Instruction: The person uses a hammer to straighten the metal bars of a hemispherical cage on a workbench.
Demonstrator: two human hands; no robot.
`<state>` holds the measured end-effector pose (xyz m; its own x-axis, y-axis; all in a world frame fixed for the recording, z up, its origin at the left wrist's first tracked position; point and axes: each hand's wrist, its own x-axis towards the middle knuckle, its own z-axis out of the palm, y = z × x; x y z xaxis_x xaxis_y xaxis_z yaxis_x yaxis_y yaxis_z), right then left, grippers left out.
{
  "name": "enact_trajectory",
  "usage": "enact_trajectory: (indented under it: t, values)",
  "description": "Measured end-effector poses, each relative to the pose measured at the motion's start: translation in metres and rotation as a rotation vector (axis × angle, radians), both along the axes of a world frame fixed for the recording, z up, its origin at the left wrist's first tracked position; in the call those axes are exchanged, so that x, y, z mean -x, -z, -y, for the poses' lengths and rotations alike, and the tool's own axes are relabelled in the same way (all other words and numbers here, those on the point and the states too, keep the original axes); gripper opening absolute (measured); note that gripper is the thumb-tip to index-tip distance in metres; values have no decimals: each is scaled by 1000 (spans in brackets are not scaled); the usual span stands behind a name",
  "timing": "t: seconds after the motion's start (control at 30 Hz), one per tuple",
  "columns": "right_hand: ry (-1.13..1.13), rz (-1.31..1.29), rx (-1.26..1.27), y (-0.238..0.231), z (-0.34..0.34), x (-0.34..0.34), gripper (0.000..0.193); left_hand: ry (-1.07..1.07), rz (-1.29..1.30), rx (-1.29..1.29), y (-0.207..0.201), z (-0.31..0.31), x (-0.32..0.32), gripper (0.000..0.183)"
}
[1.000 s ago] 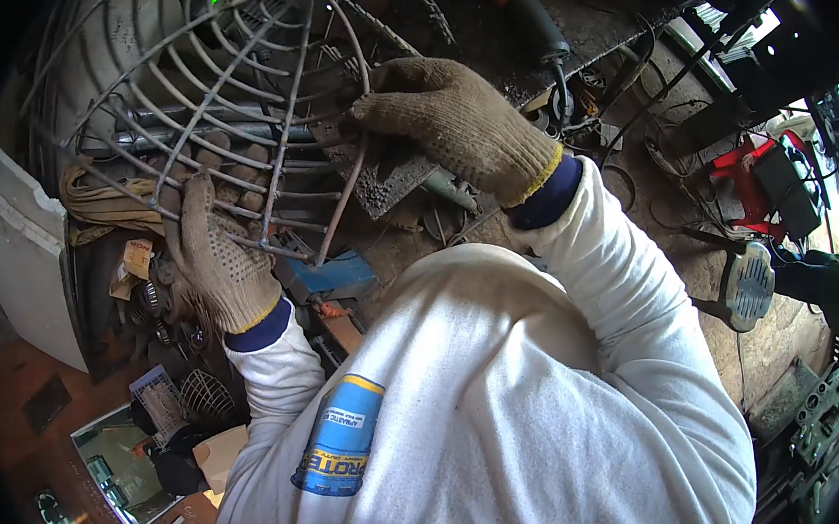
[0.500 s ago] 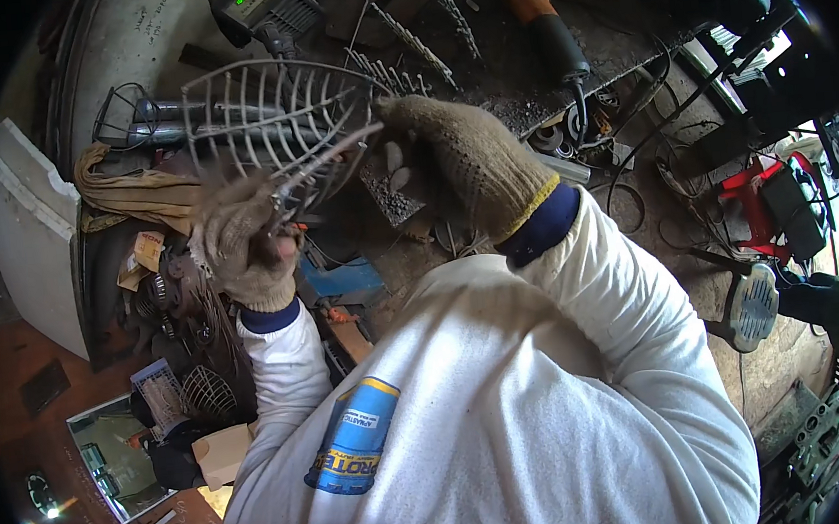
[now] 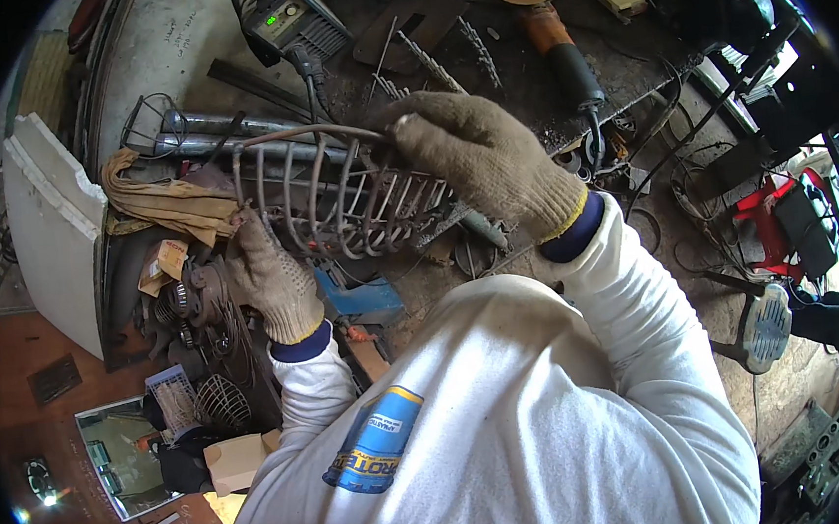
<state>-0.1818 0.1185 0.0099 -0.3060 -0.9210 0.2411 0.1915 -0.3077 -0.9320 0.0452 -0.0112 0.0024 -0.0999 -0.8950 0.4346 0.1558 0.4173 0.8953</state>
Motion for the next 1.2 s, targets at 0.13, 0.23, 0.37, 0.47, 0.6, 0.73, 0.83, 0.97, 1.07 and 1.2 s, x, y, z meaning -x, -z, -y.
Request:
enact_trajectory:
  t: [0.13, 0.23, 0.37, 0.47, 0.6, 0.73, 0.83, 0.97, 1.07, 1.2]
  values:
    - [-92, -137, -119, -1, 6, 2, 31, -86, 220, 169, 5, -6, 0, 36]
    - [-120, -223, -232, -7, 8, 1, 31, -91, 333, 87, 0, -10, -1, 40]
    - [-161, -95, -304, -9, 9, -3, 30, -8, 357, 6, 3, -8, -8, 39]
    - [-168, -125, -257, 14, 18, -3, 30, 54, 566, 36, -15, -15, -6, 41]
    - [-182, -129, -333, 16, 22, -8, 35, 129, 684, 112, -6, 1, -9, 29]
    - [-168, -246, -234, 30, 26, -3, 37, 63, 764, 59, 14, 17, -25, 36]
    - [202, -111, -303, 73, 16, 25, 43, -180, 1122, 980, 19, 23, -32, 50]
    - [405, -1166, -470, 109, -4, 26, 42, -173, 1093, 933, 20, 22, -32, 60]
    - [302, -1372, -600, 104, -4, 19, 37, -169, 1055, 934, 22, 27, -29, 48]
    - [150, -1463, -838, 98, 10, 14, 30, -30, 761, 448, 9, 16, -13, 27]
